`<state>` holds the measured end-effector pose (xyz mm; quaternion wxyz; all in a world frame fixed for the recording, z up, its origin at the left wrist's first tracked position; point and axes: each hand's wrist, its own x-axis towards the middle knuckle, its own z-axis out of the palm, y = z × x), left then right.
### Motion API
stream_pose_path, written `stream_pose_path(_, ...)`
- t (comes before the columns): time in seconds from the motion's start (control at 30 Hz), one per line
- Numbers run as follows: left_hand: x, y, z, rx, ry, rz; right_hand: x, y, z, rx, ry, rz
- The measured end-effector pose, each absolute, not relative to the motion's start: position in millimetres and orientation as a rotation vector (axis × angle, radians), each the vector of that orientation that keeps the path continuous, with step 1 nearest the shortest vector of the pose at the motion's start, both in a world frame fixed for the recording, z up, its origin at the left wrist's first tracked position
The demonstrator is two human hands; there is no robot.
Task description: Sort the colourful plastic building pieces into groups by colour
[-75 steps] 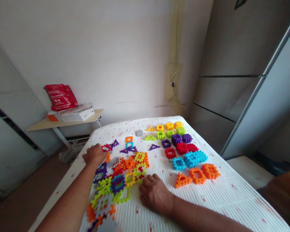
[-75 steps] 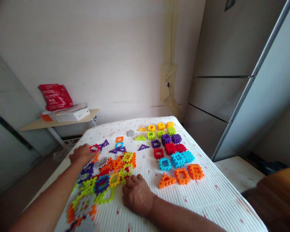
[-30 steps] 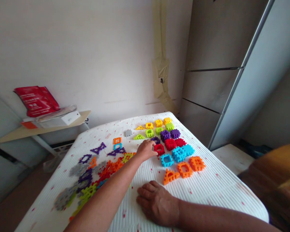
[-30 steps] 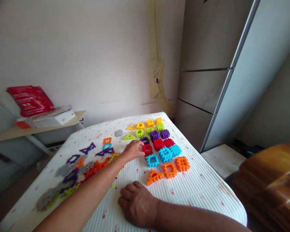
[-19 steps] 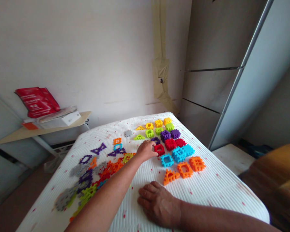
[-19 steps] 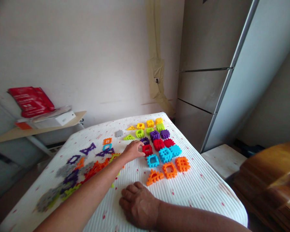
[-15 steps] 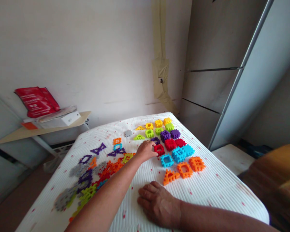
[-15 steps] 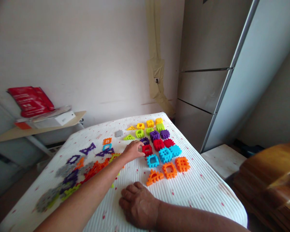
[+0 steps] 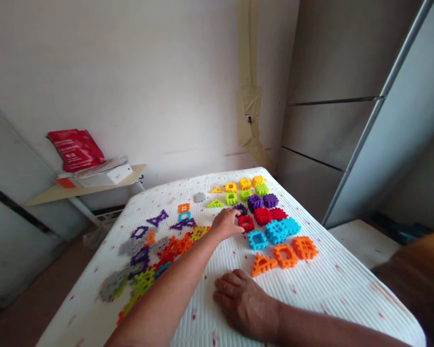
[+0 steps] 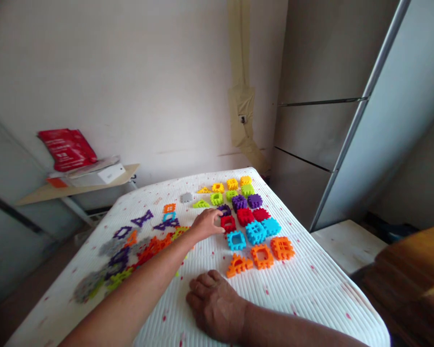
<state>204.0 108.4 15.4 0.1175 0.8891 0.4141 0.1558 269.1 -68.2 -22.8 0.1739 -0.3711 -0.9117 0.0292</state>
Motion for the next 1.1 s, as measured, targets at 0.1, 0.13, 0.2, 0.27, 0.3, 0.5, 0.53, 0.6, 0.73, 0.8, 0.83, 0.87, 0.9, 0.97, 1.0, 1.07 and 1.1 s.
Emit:
stream_pose_path(0.1, 189.5, 102.5, 17.0, 2.591, 1.219, 0.486, 268.7, -69.3, -24.0, -1.063, -2.559, 0.095)
stream_pose_path(0.13, 181.2, 99.6, 17.8, 2.586, 1.226, 0.494, 268.5, -69.4, -24.8, -1.064, -2.548, 0.096)
stream_pose_path(0.2, 158.4, 92.8, 21.1, 2.572, 1.248, 0.507, 268.2, -69.5, -26.6, -1.067, -2.522, 0.102)
stream_pose_path(0.27, 127.1, 85.5, 27.7, 2.544, 1.295, 0.524, 267.8, -69.4, -27.8, -1.06, -2.507, 0.113)
stream_pose_path(0.3, 108.7, 81.8, 32.3, 2.522, 1.335, 0.542, 267.7, -69.3, -28.0, -1.056, -2.503, 0.116)
stream_pose_path(0.5, -16.1, 53.8, 57.1, 2.284, 1.751, 0.77, 266.8, -69.7, -25.2, -1.03, -2.503, 0.099)
stream_pose_path(0.53, -34.1, 46.9, 55.9, 2.228, 1.827, 0.822, 266.7, -69.7, -24.2, -1.02, -2.505, 0.095)
stream_pose_path(0.6, -63.0, 31.2, 47.3, 2.037, 1.993, 0.951, 266.4, -69.9, -21.5, -1.009, -2.512, 0.087)
stream_pose_path(0.73, -85.2, 1.2, 18.4, 1.939, 2.026, 0.958, 265.3, -70.4, -15.8, -1.007, -2.518, 0.068)
stream_pose_path(0.8, -81.1, -7.3, 8.3, 2.016, 1.967, 0.902, 264.4, -70.6, -14.6, -1.003, -2.52, 0.057)
stream_pose_path(0.83, -77.0, -9.3, 5.5, 2.071, 1.946, 0.874, 264.1, -70.7, -14.8, -1.005, -2.519, 0.052)
stream_pose_path(0.87, -72.0, -9.7, 4.2, 2.131, 1.936, 0.842, 263.8, -70.7, -15.5, -1.007, -2.519, 0.044)
stream_pose_path(0.9, -66.6, -8.8, 4.1, 2.189, 1.939, 0.803, 263.6, -70.8, -16.6, -1.009, -2.518, 0.036)
stream_pose_path(0.97, -55.2, -4.4, 6.1, 2.281, 1.976, 0.701, 263.6, -70.8, -19.0, -1.01, -2.513, 0.019)
stream_pose_path(1.0, -49.5, -1.7, 7.5, 2.308, 2.003, 0.634, 263.7, -70.9, -19.8, -1.007, -2.512, 0.014)
stream_pose_path(1.07, -38.4, 3.0, 9.9, 2.337, 2.046, 0.492, 264.0, -71.0, -20.1, -0.999, -2.514, 0.013)
stream_pose_path(1.1, -33.1, 4.7, 10.7, 2.347, 2.053, 0.425, 264.1, -71.1, -19.6, -0.997, -2.514, 0.015)
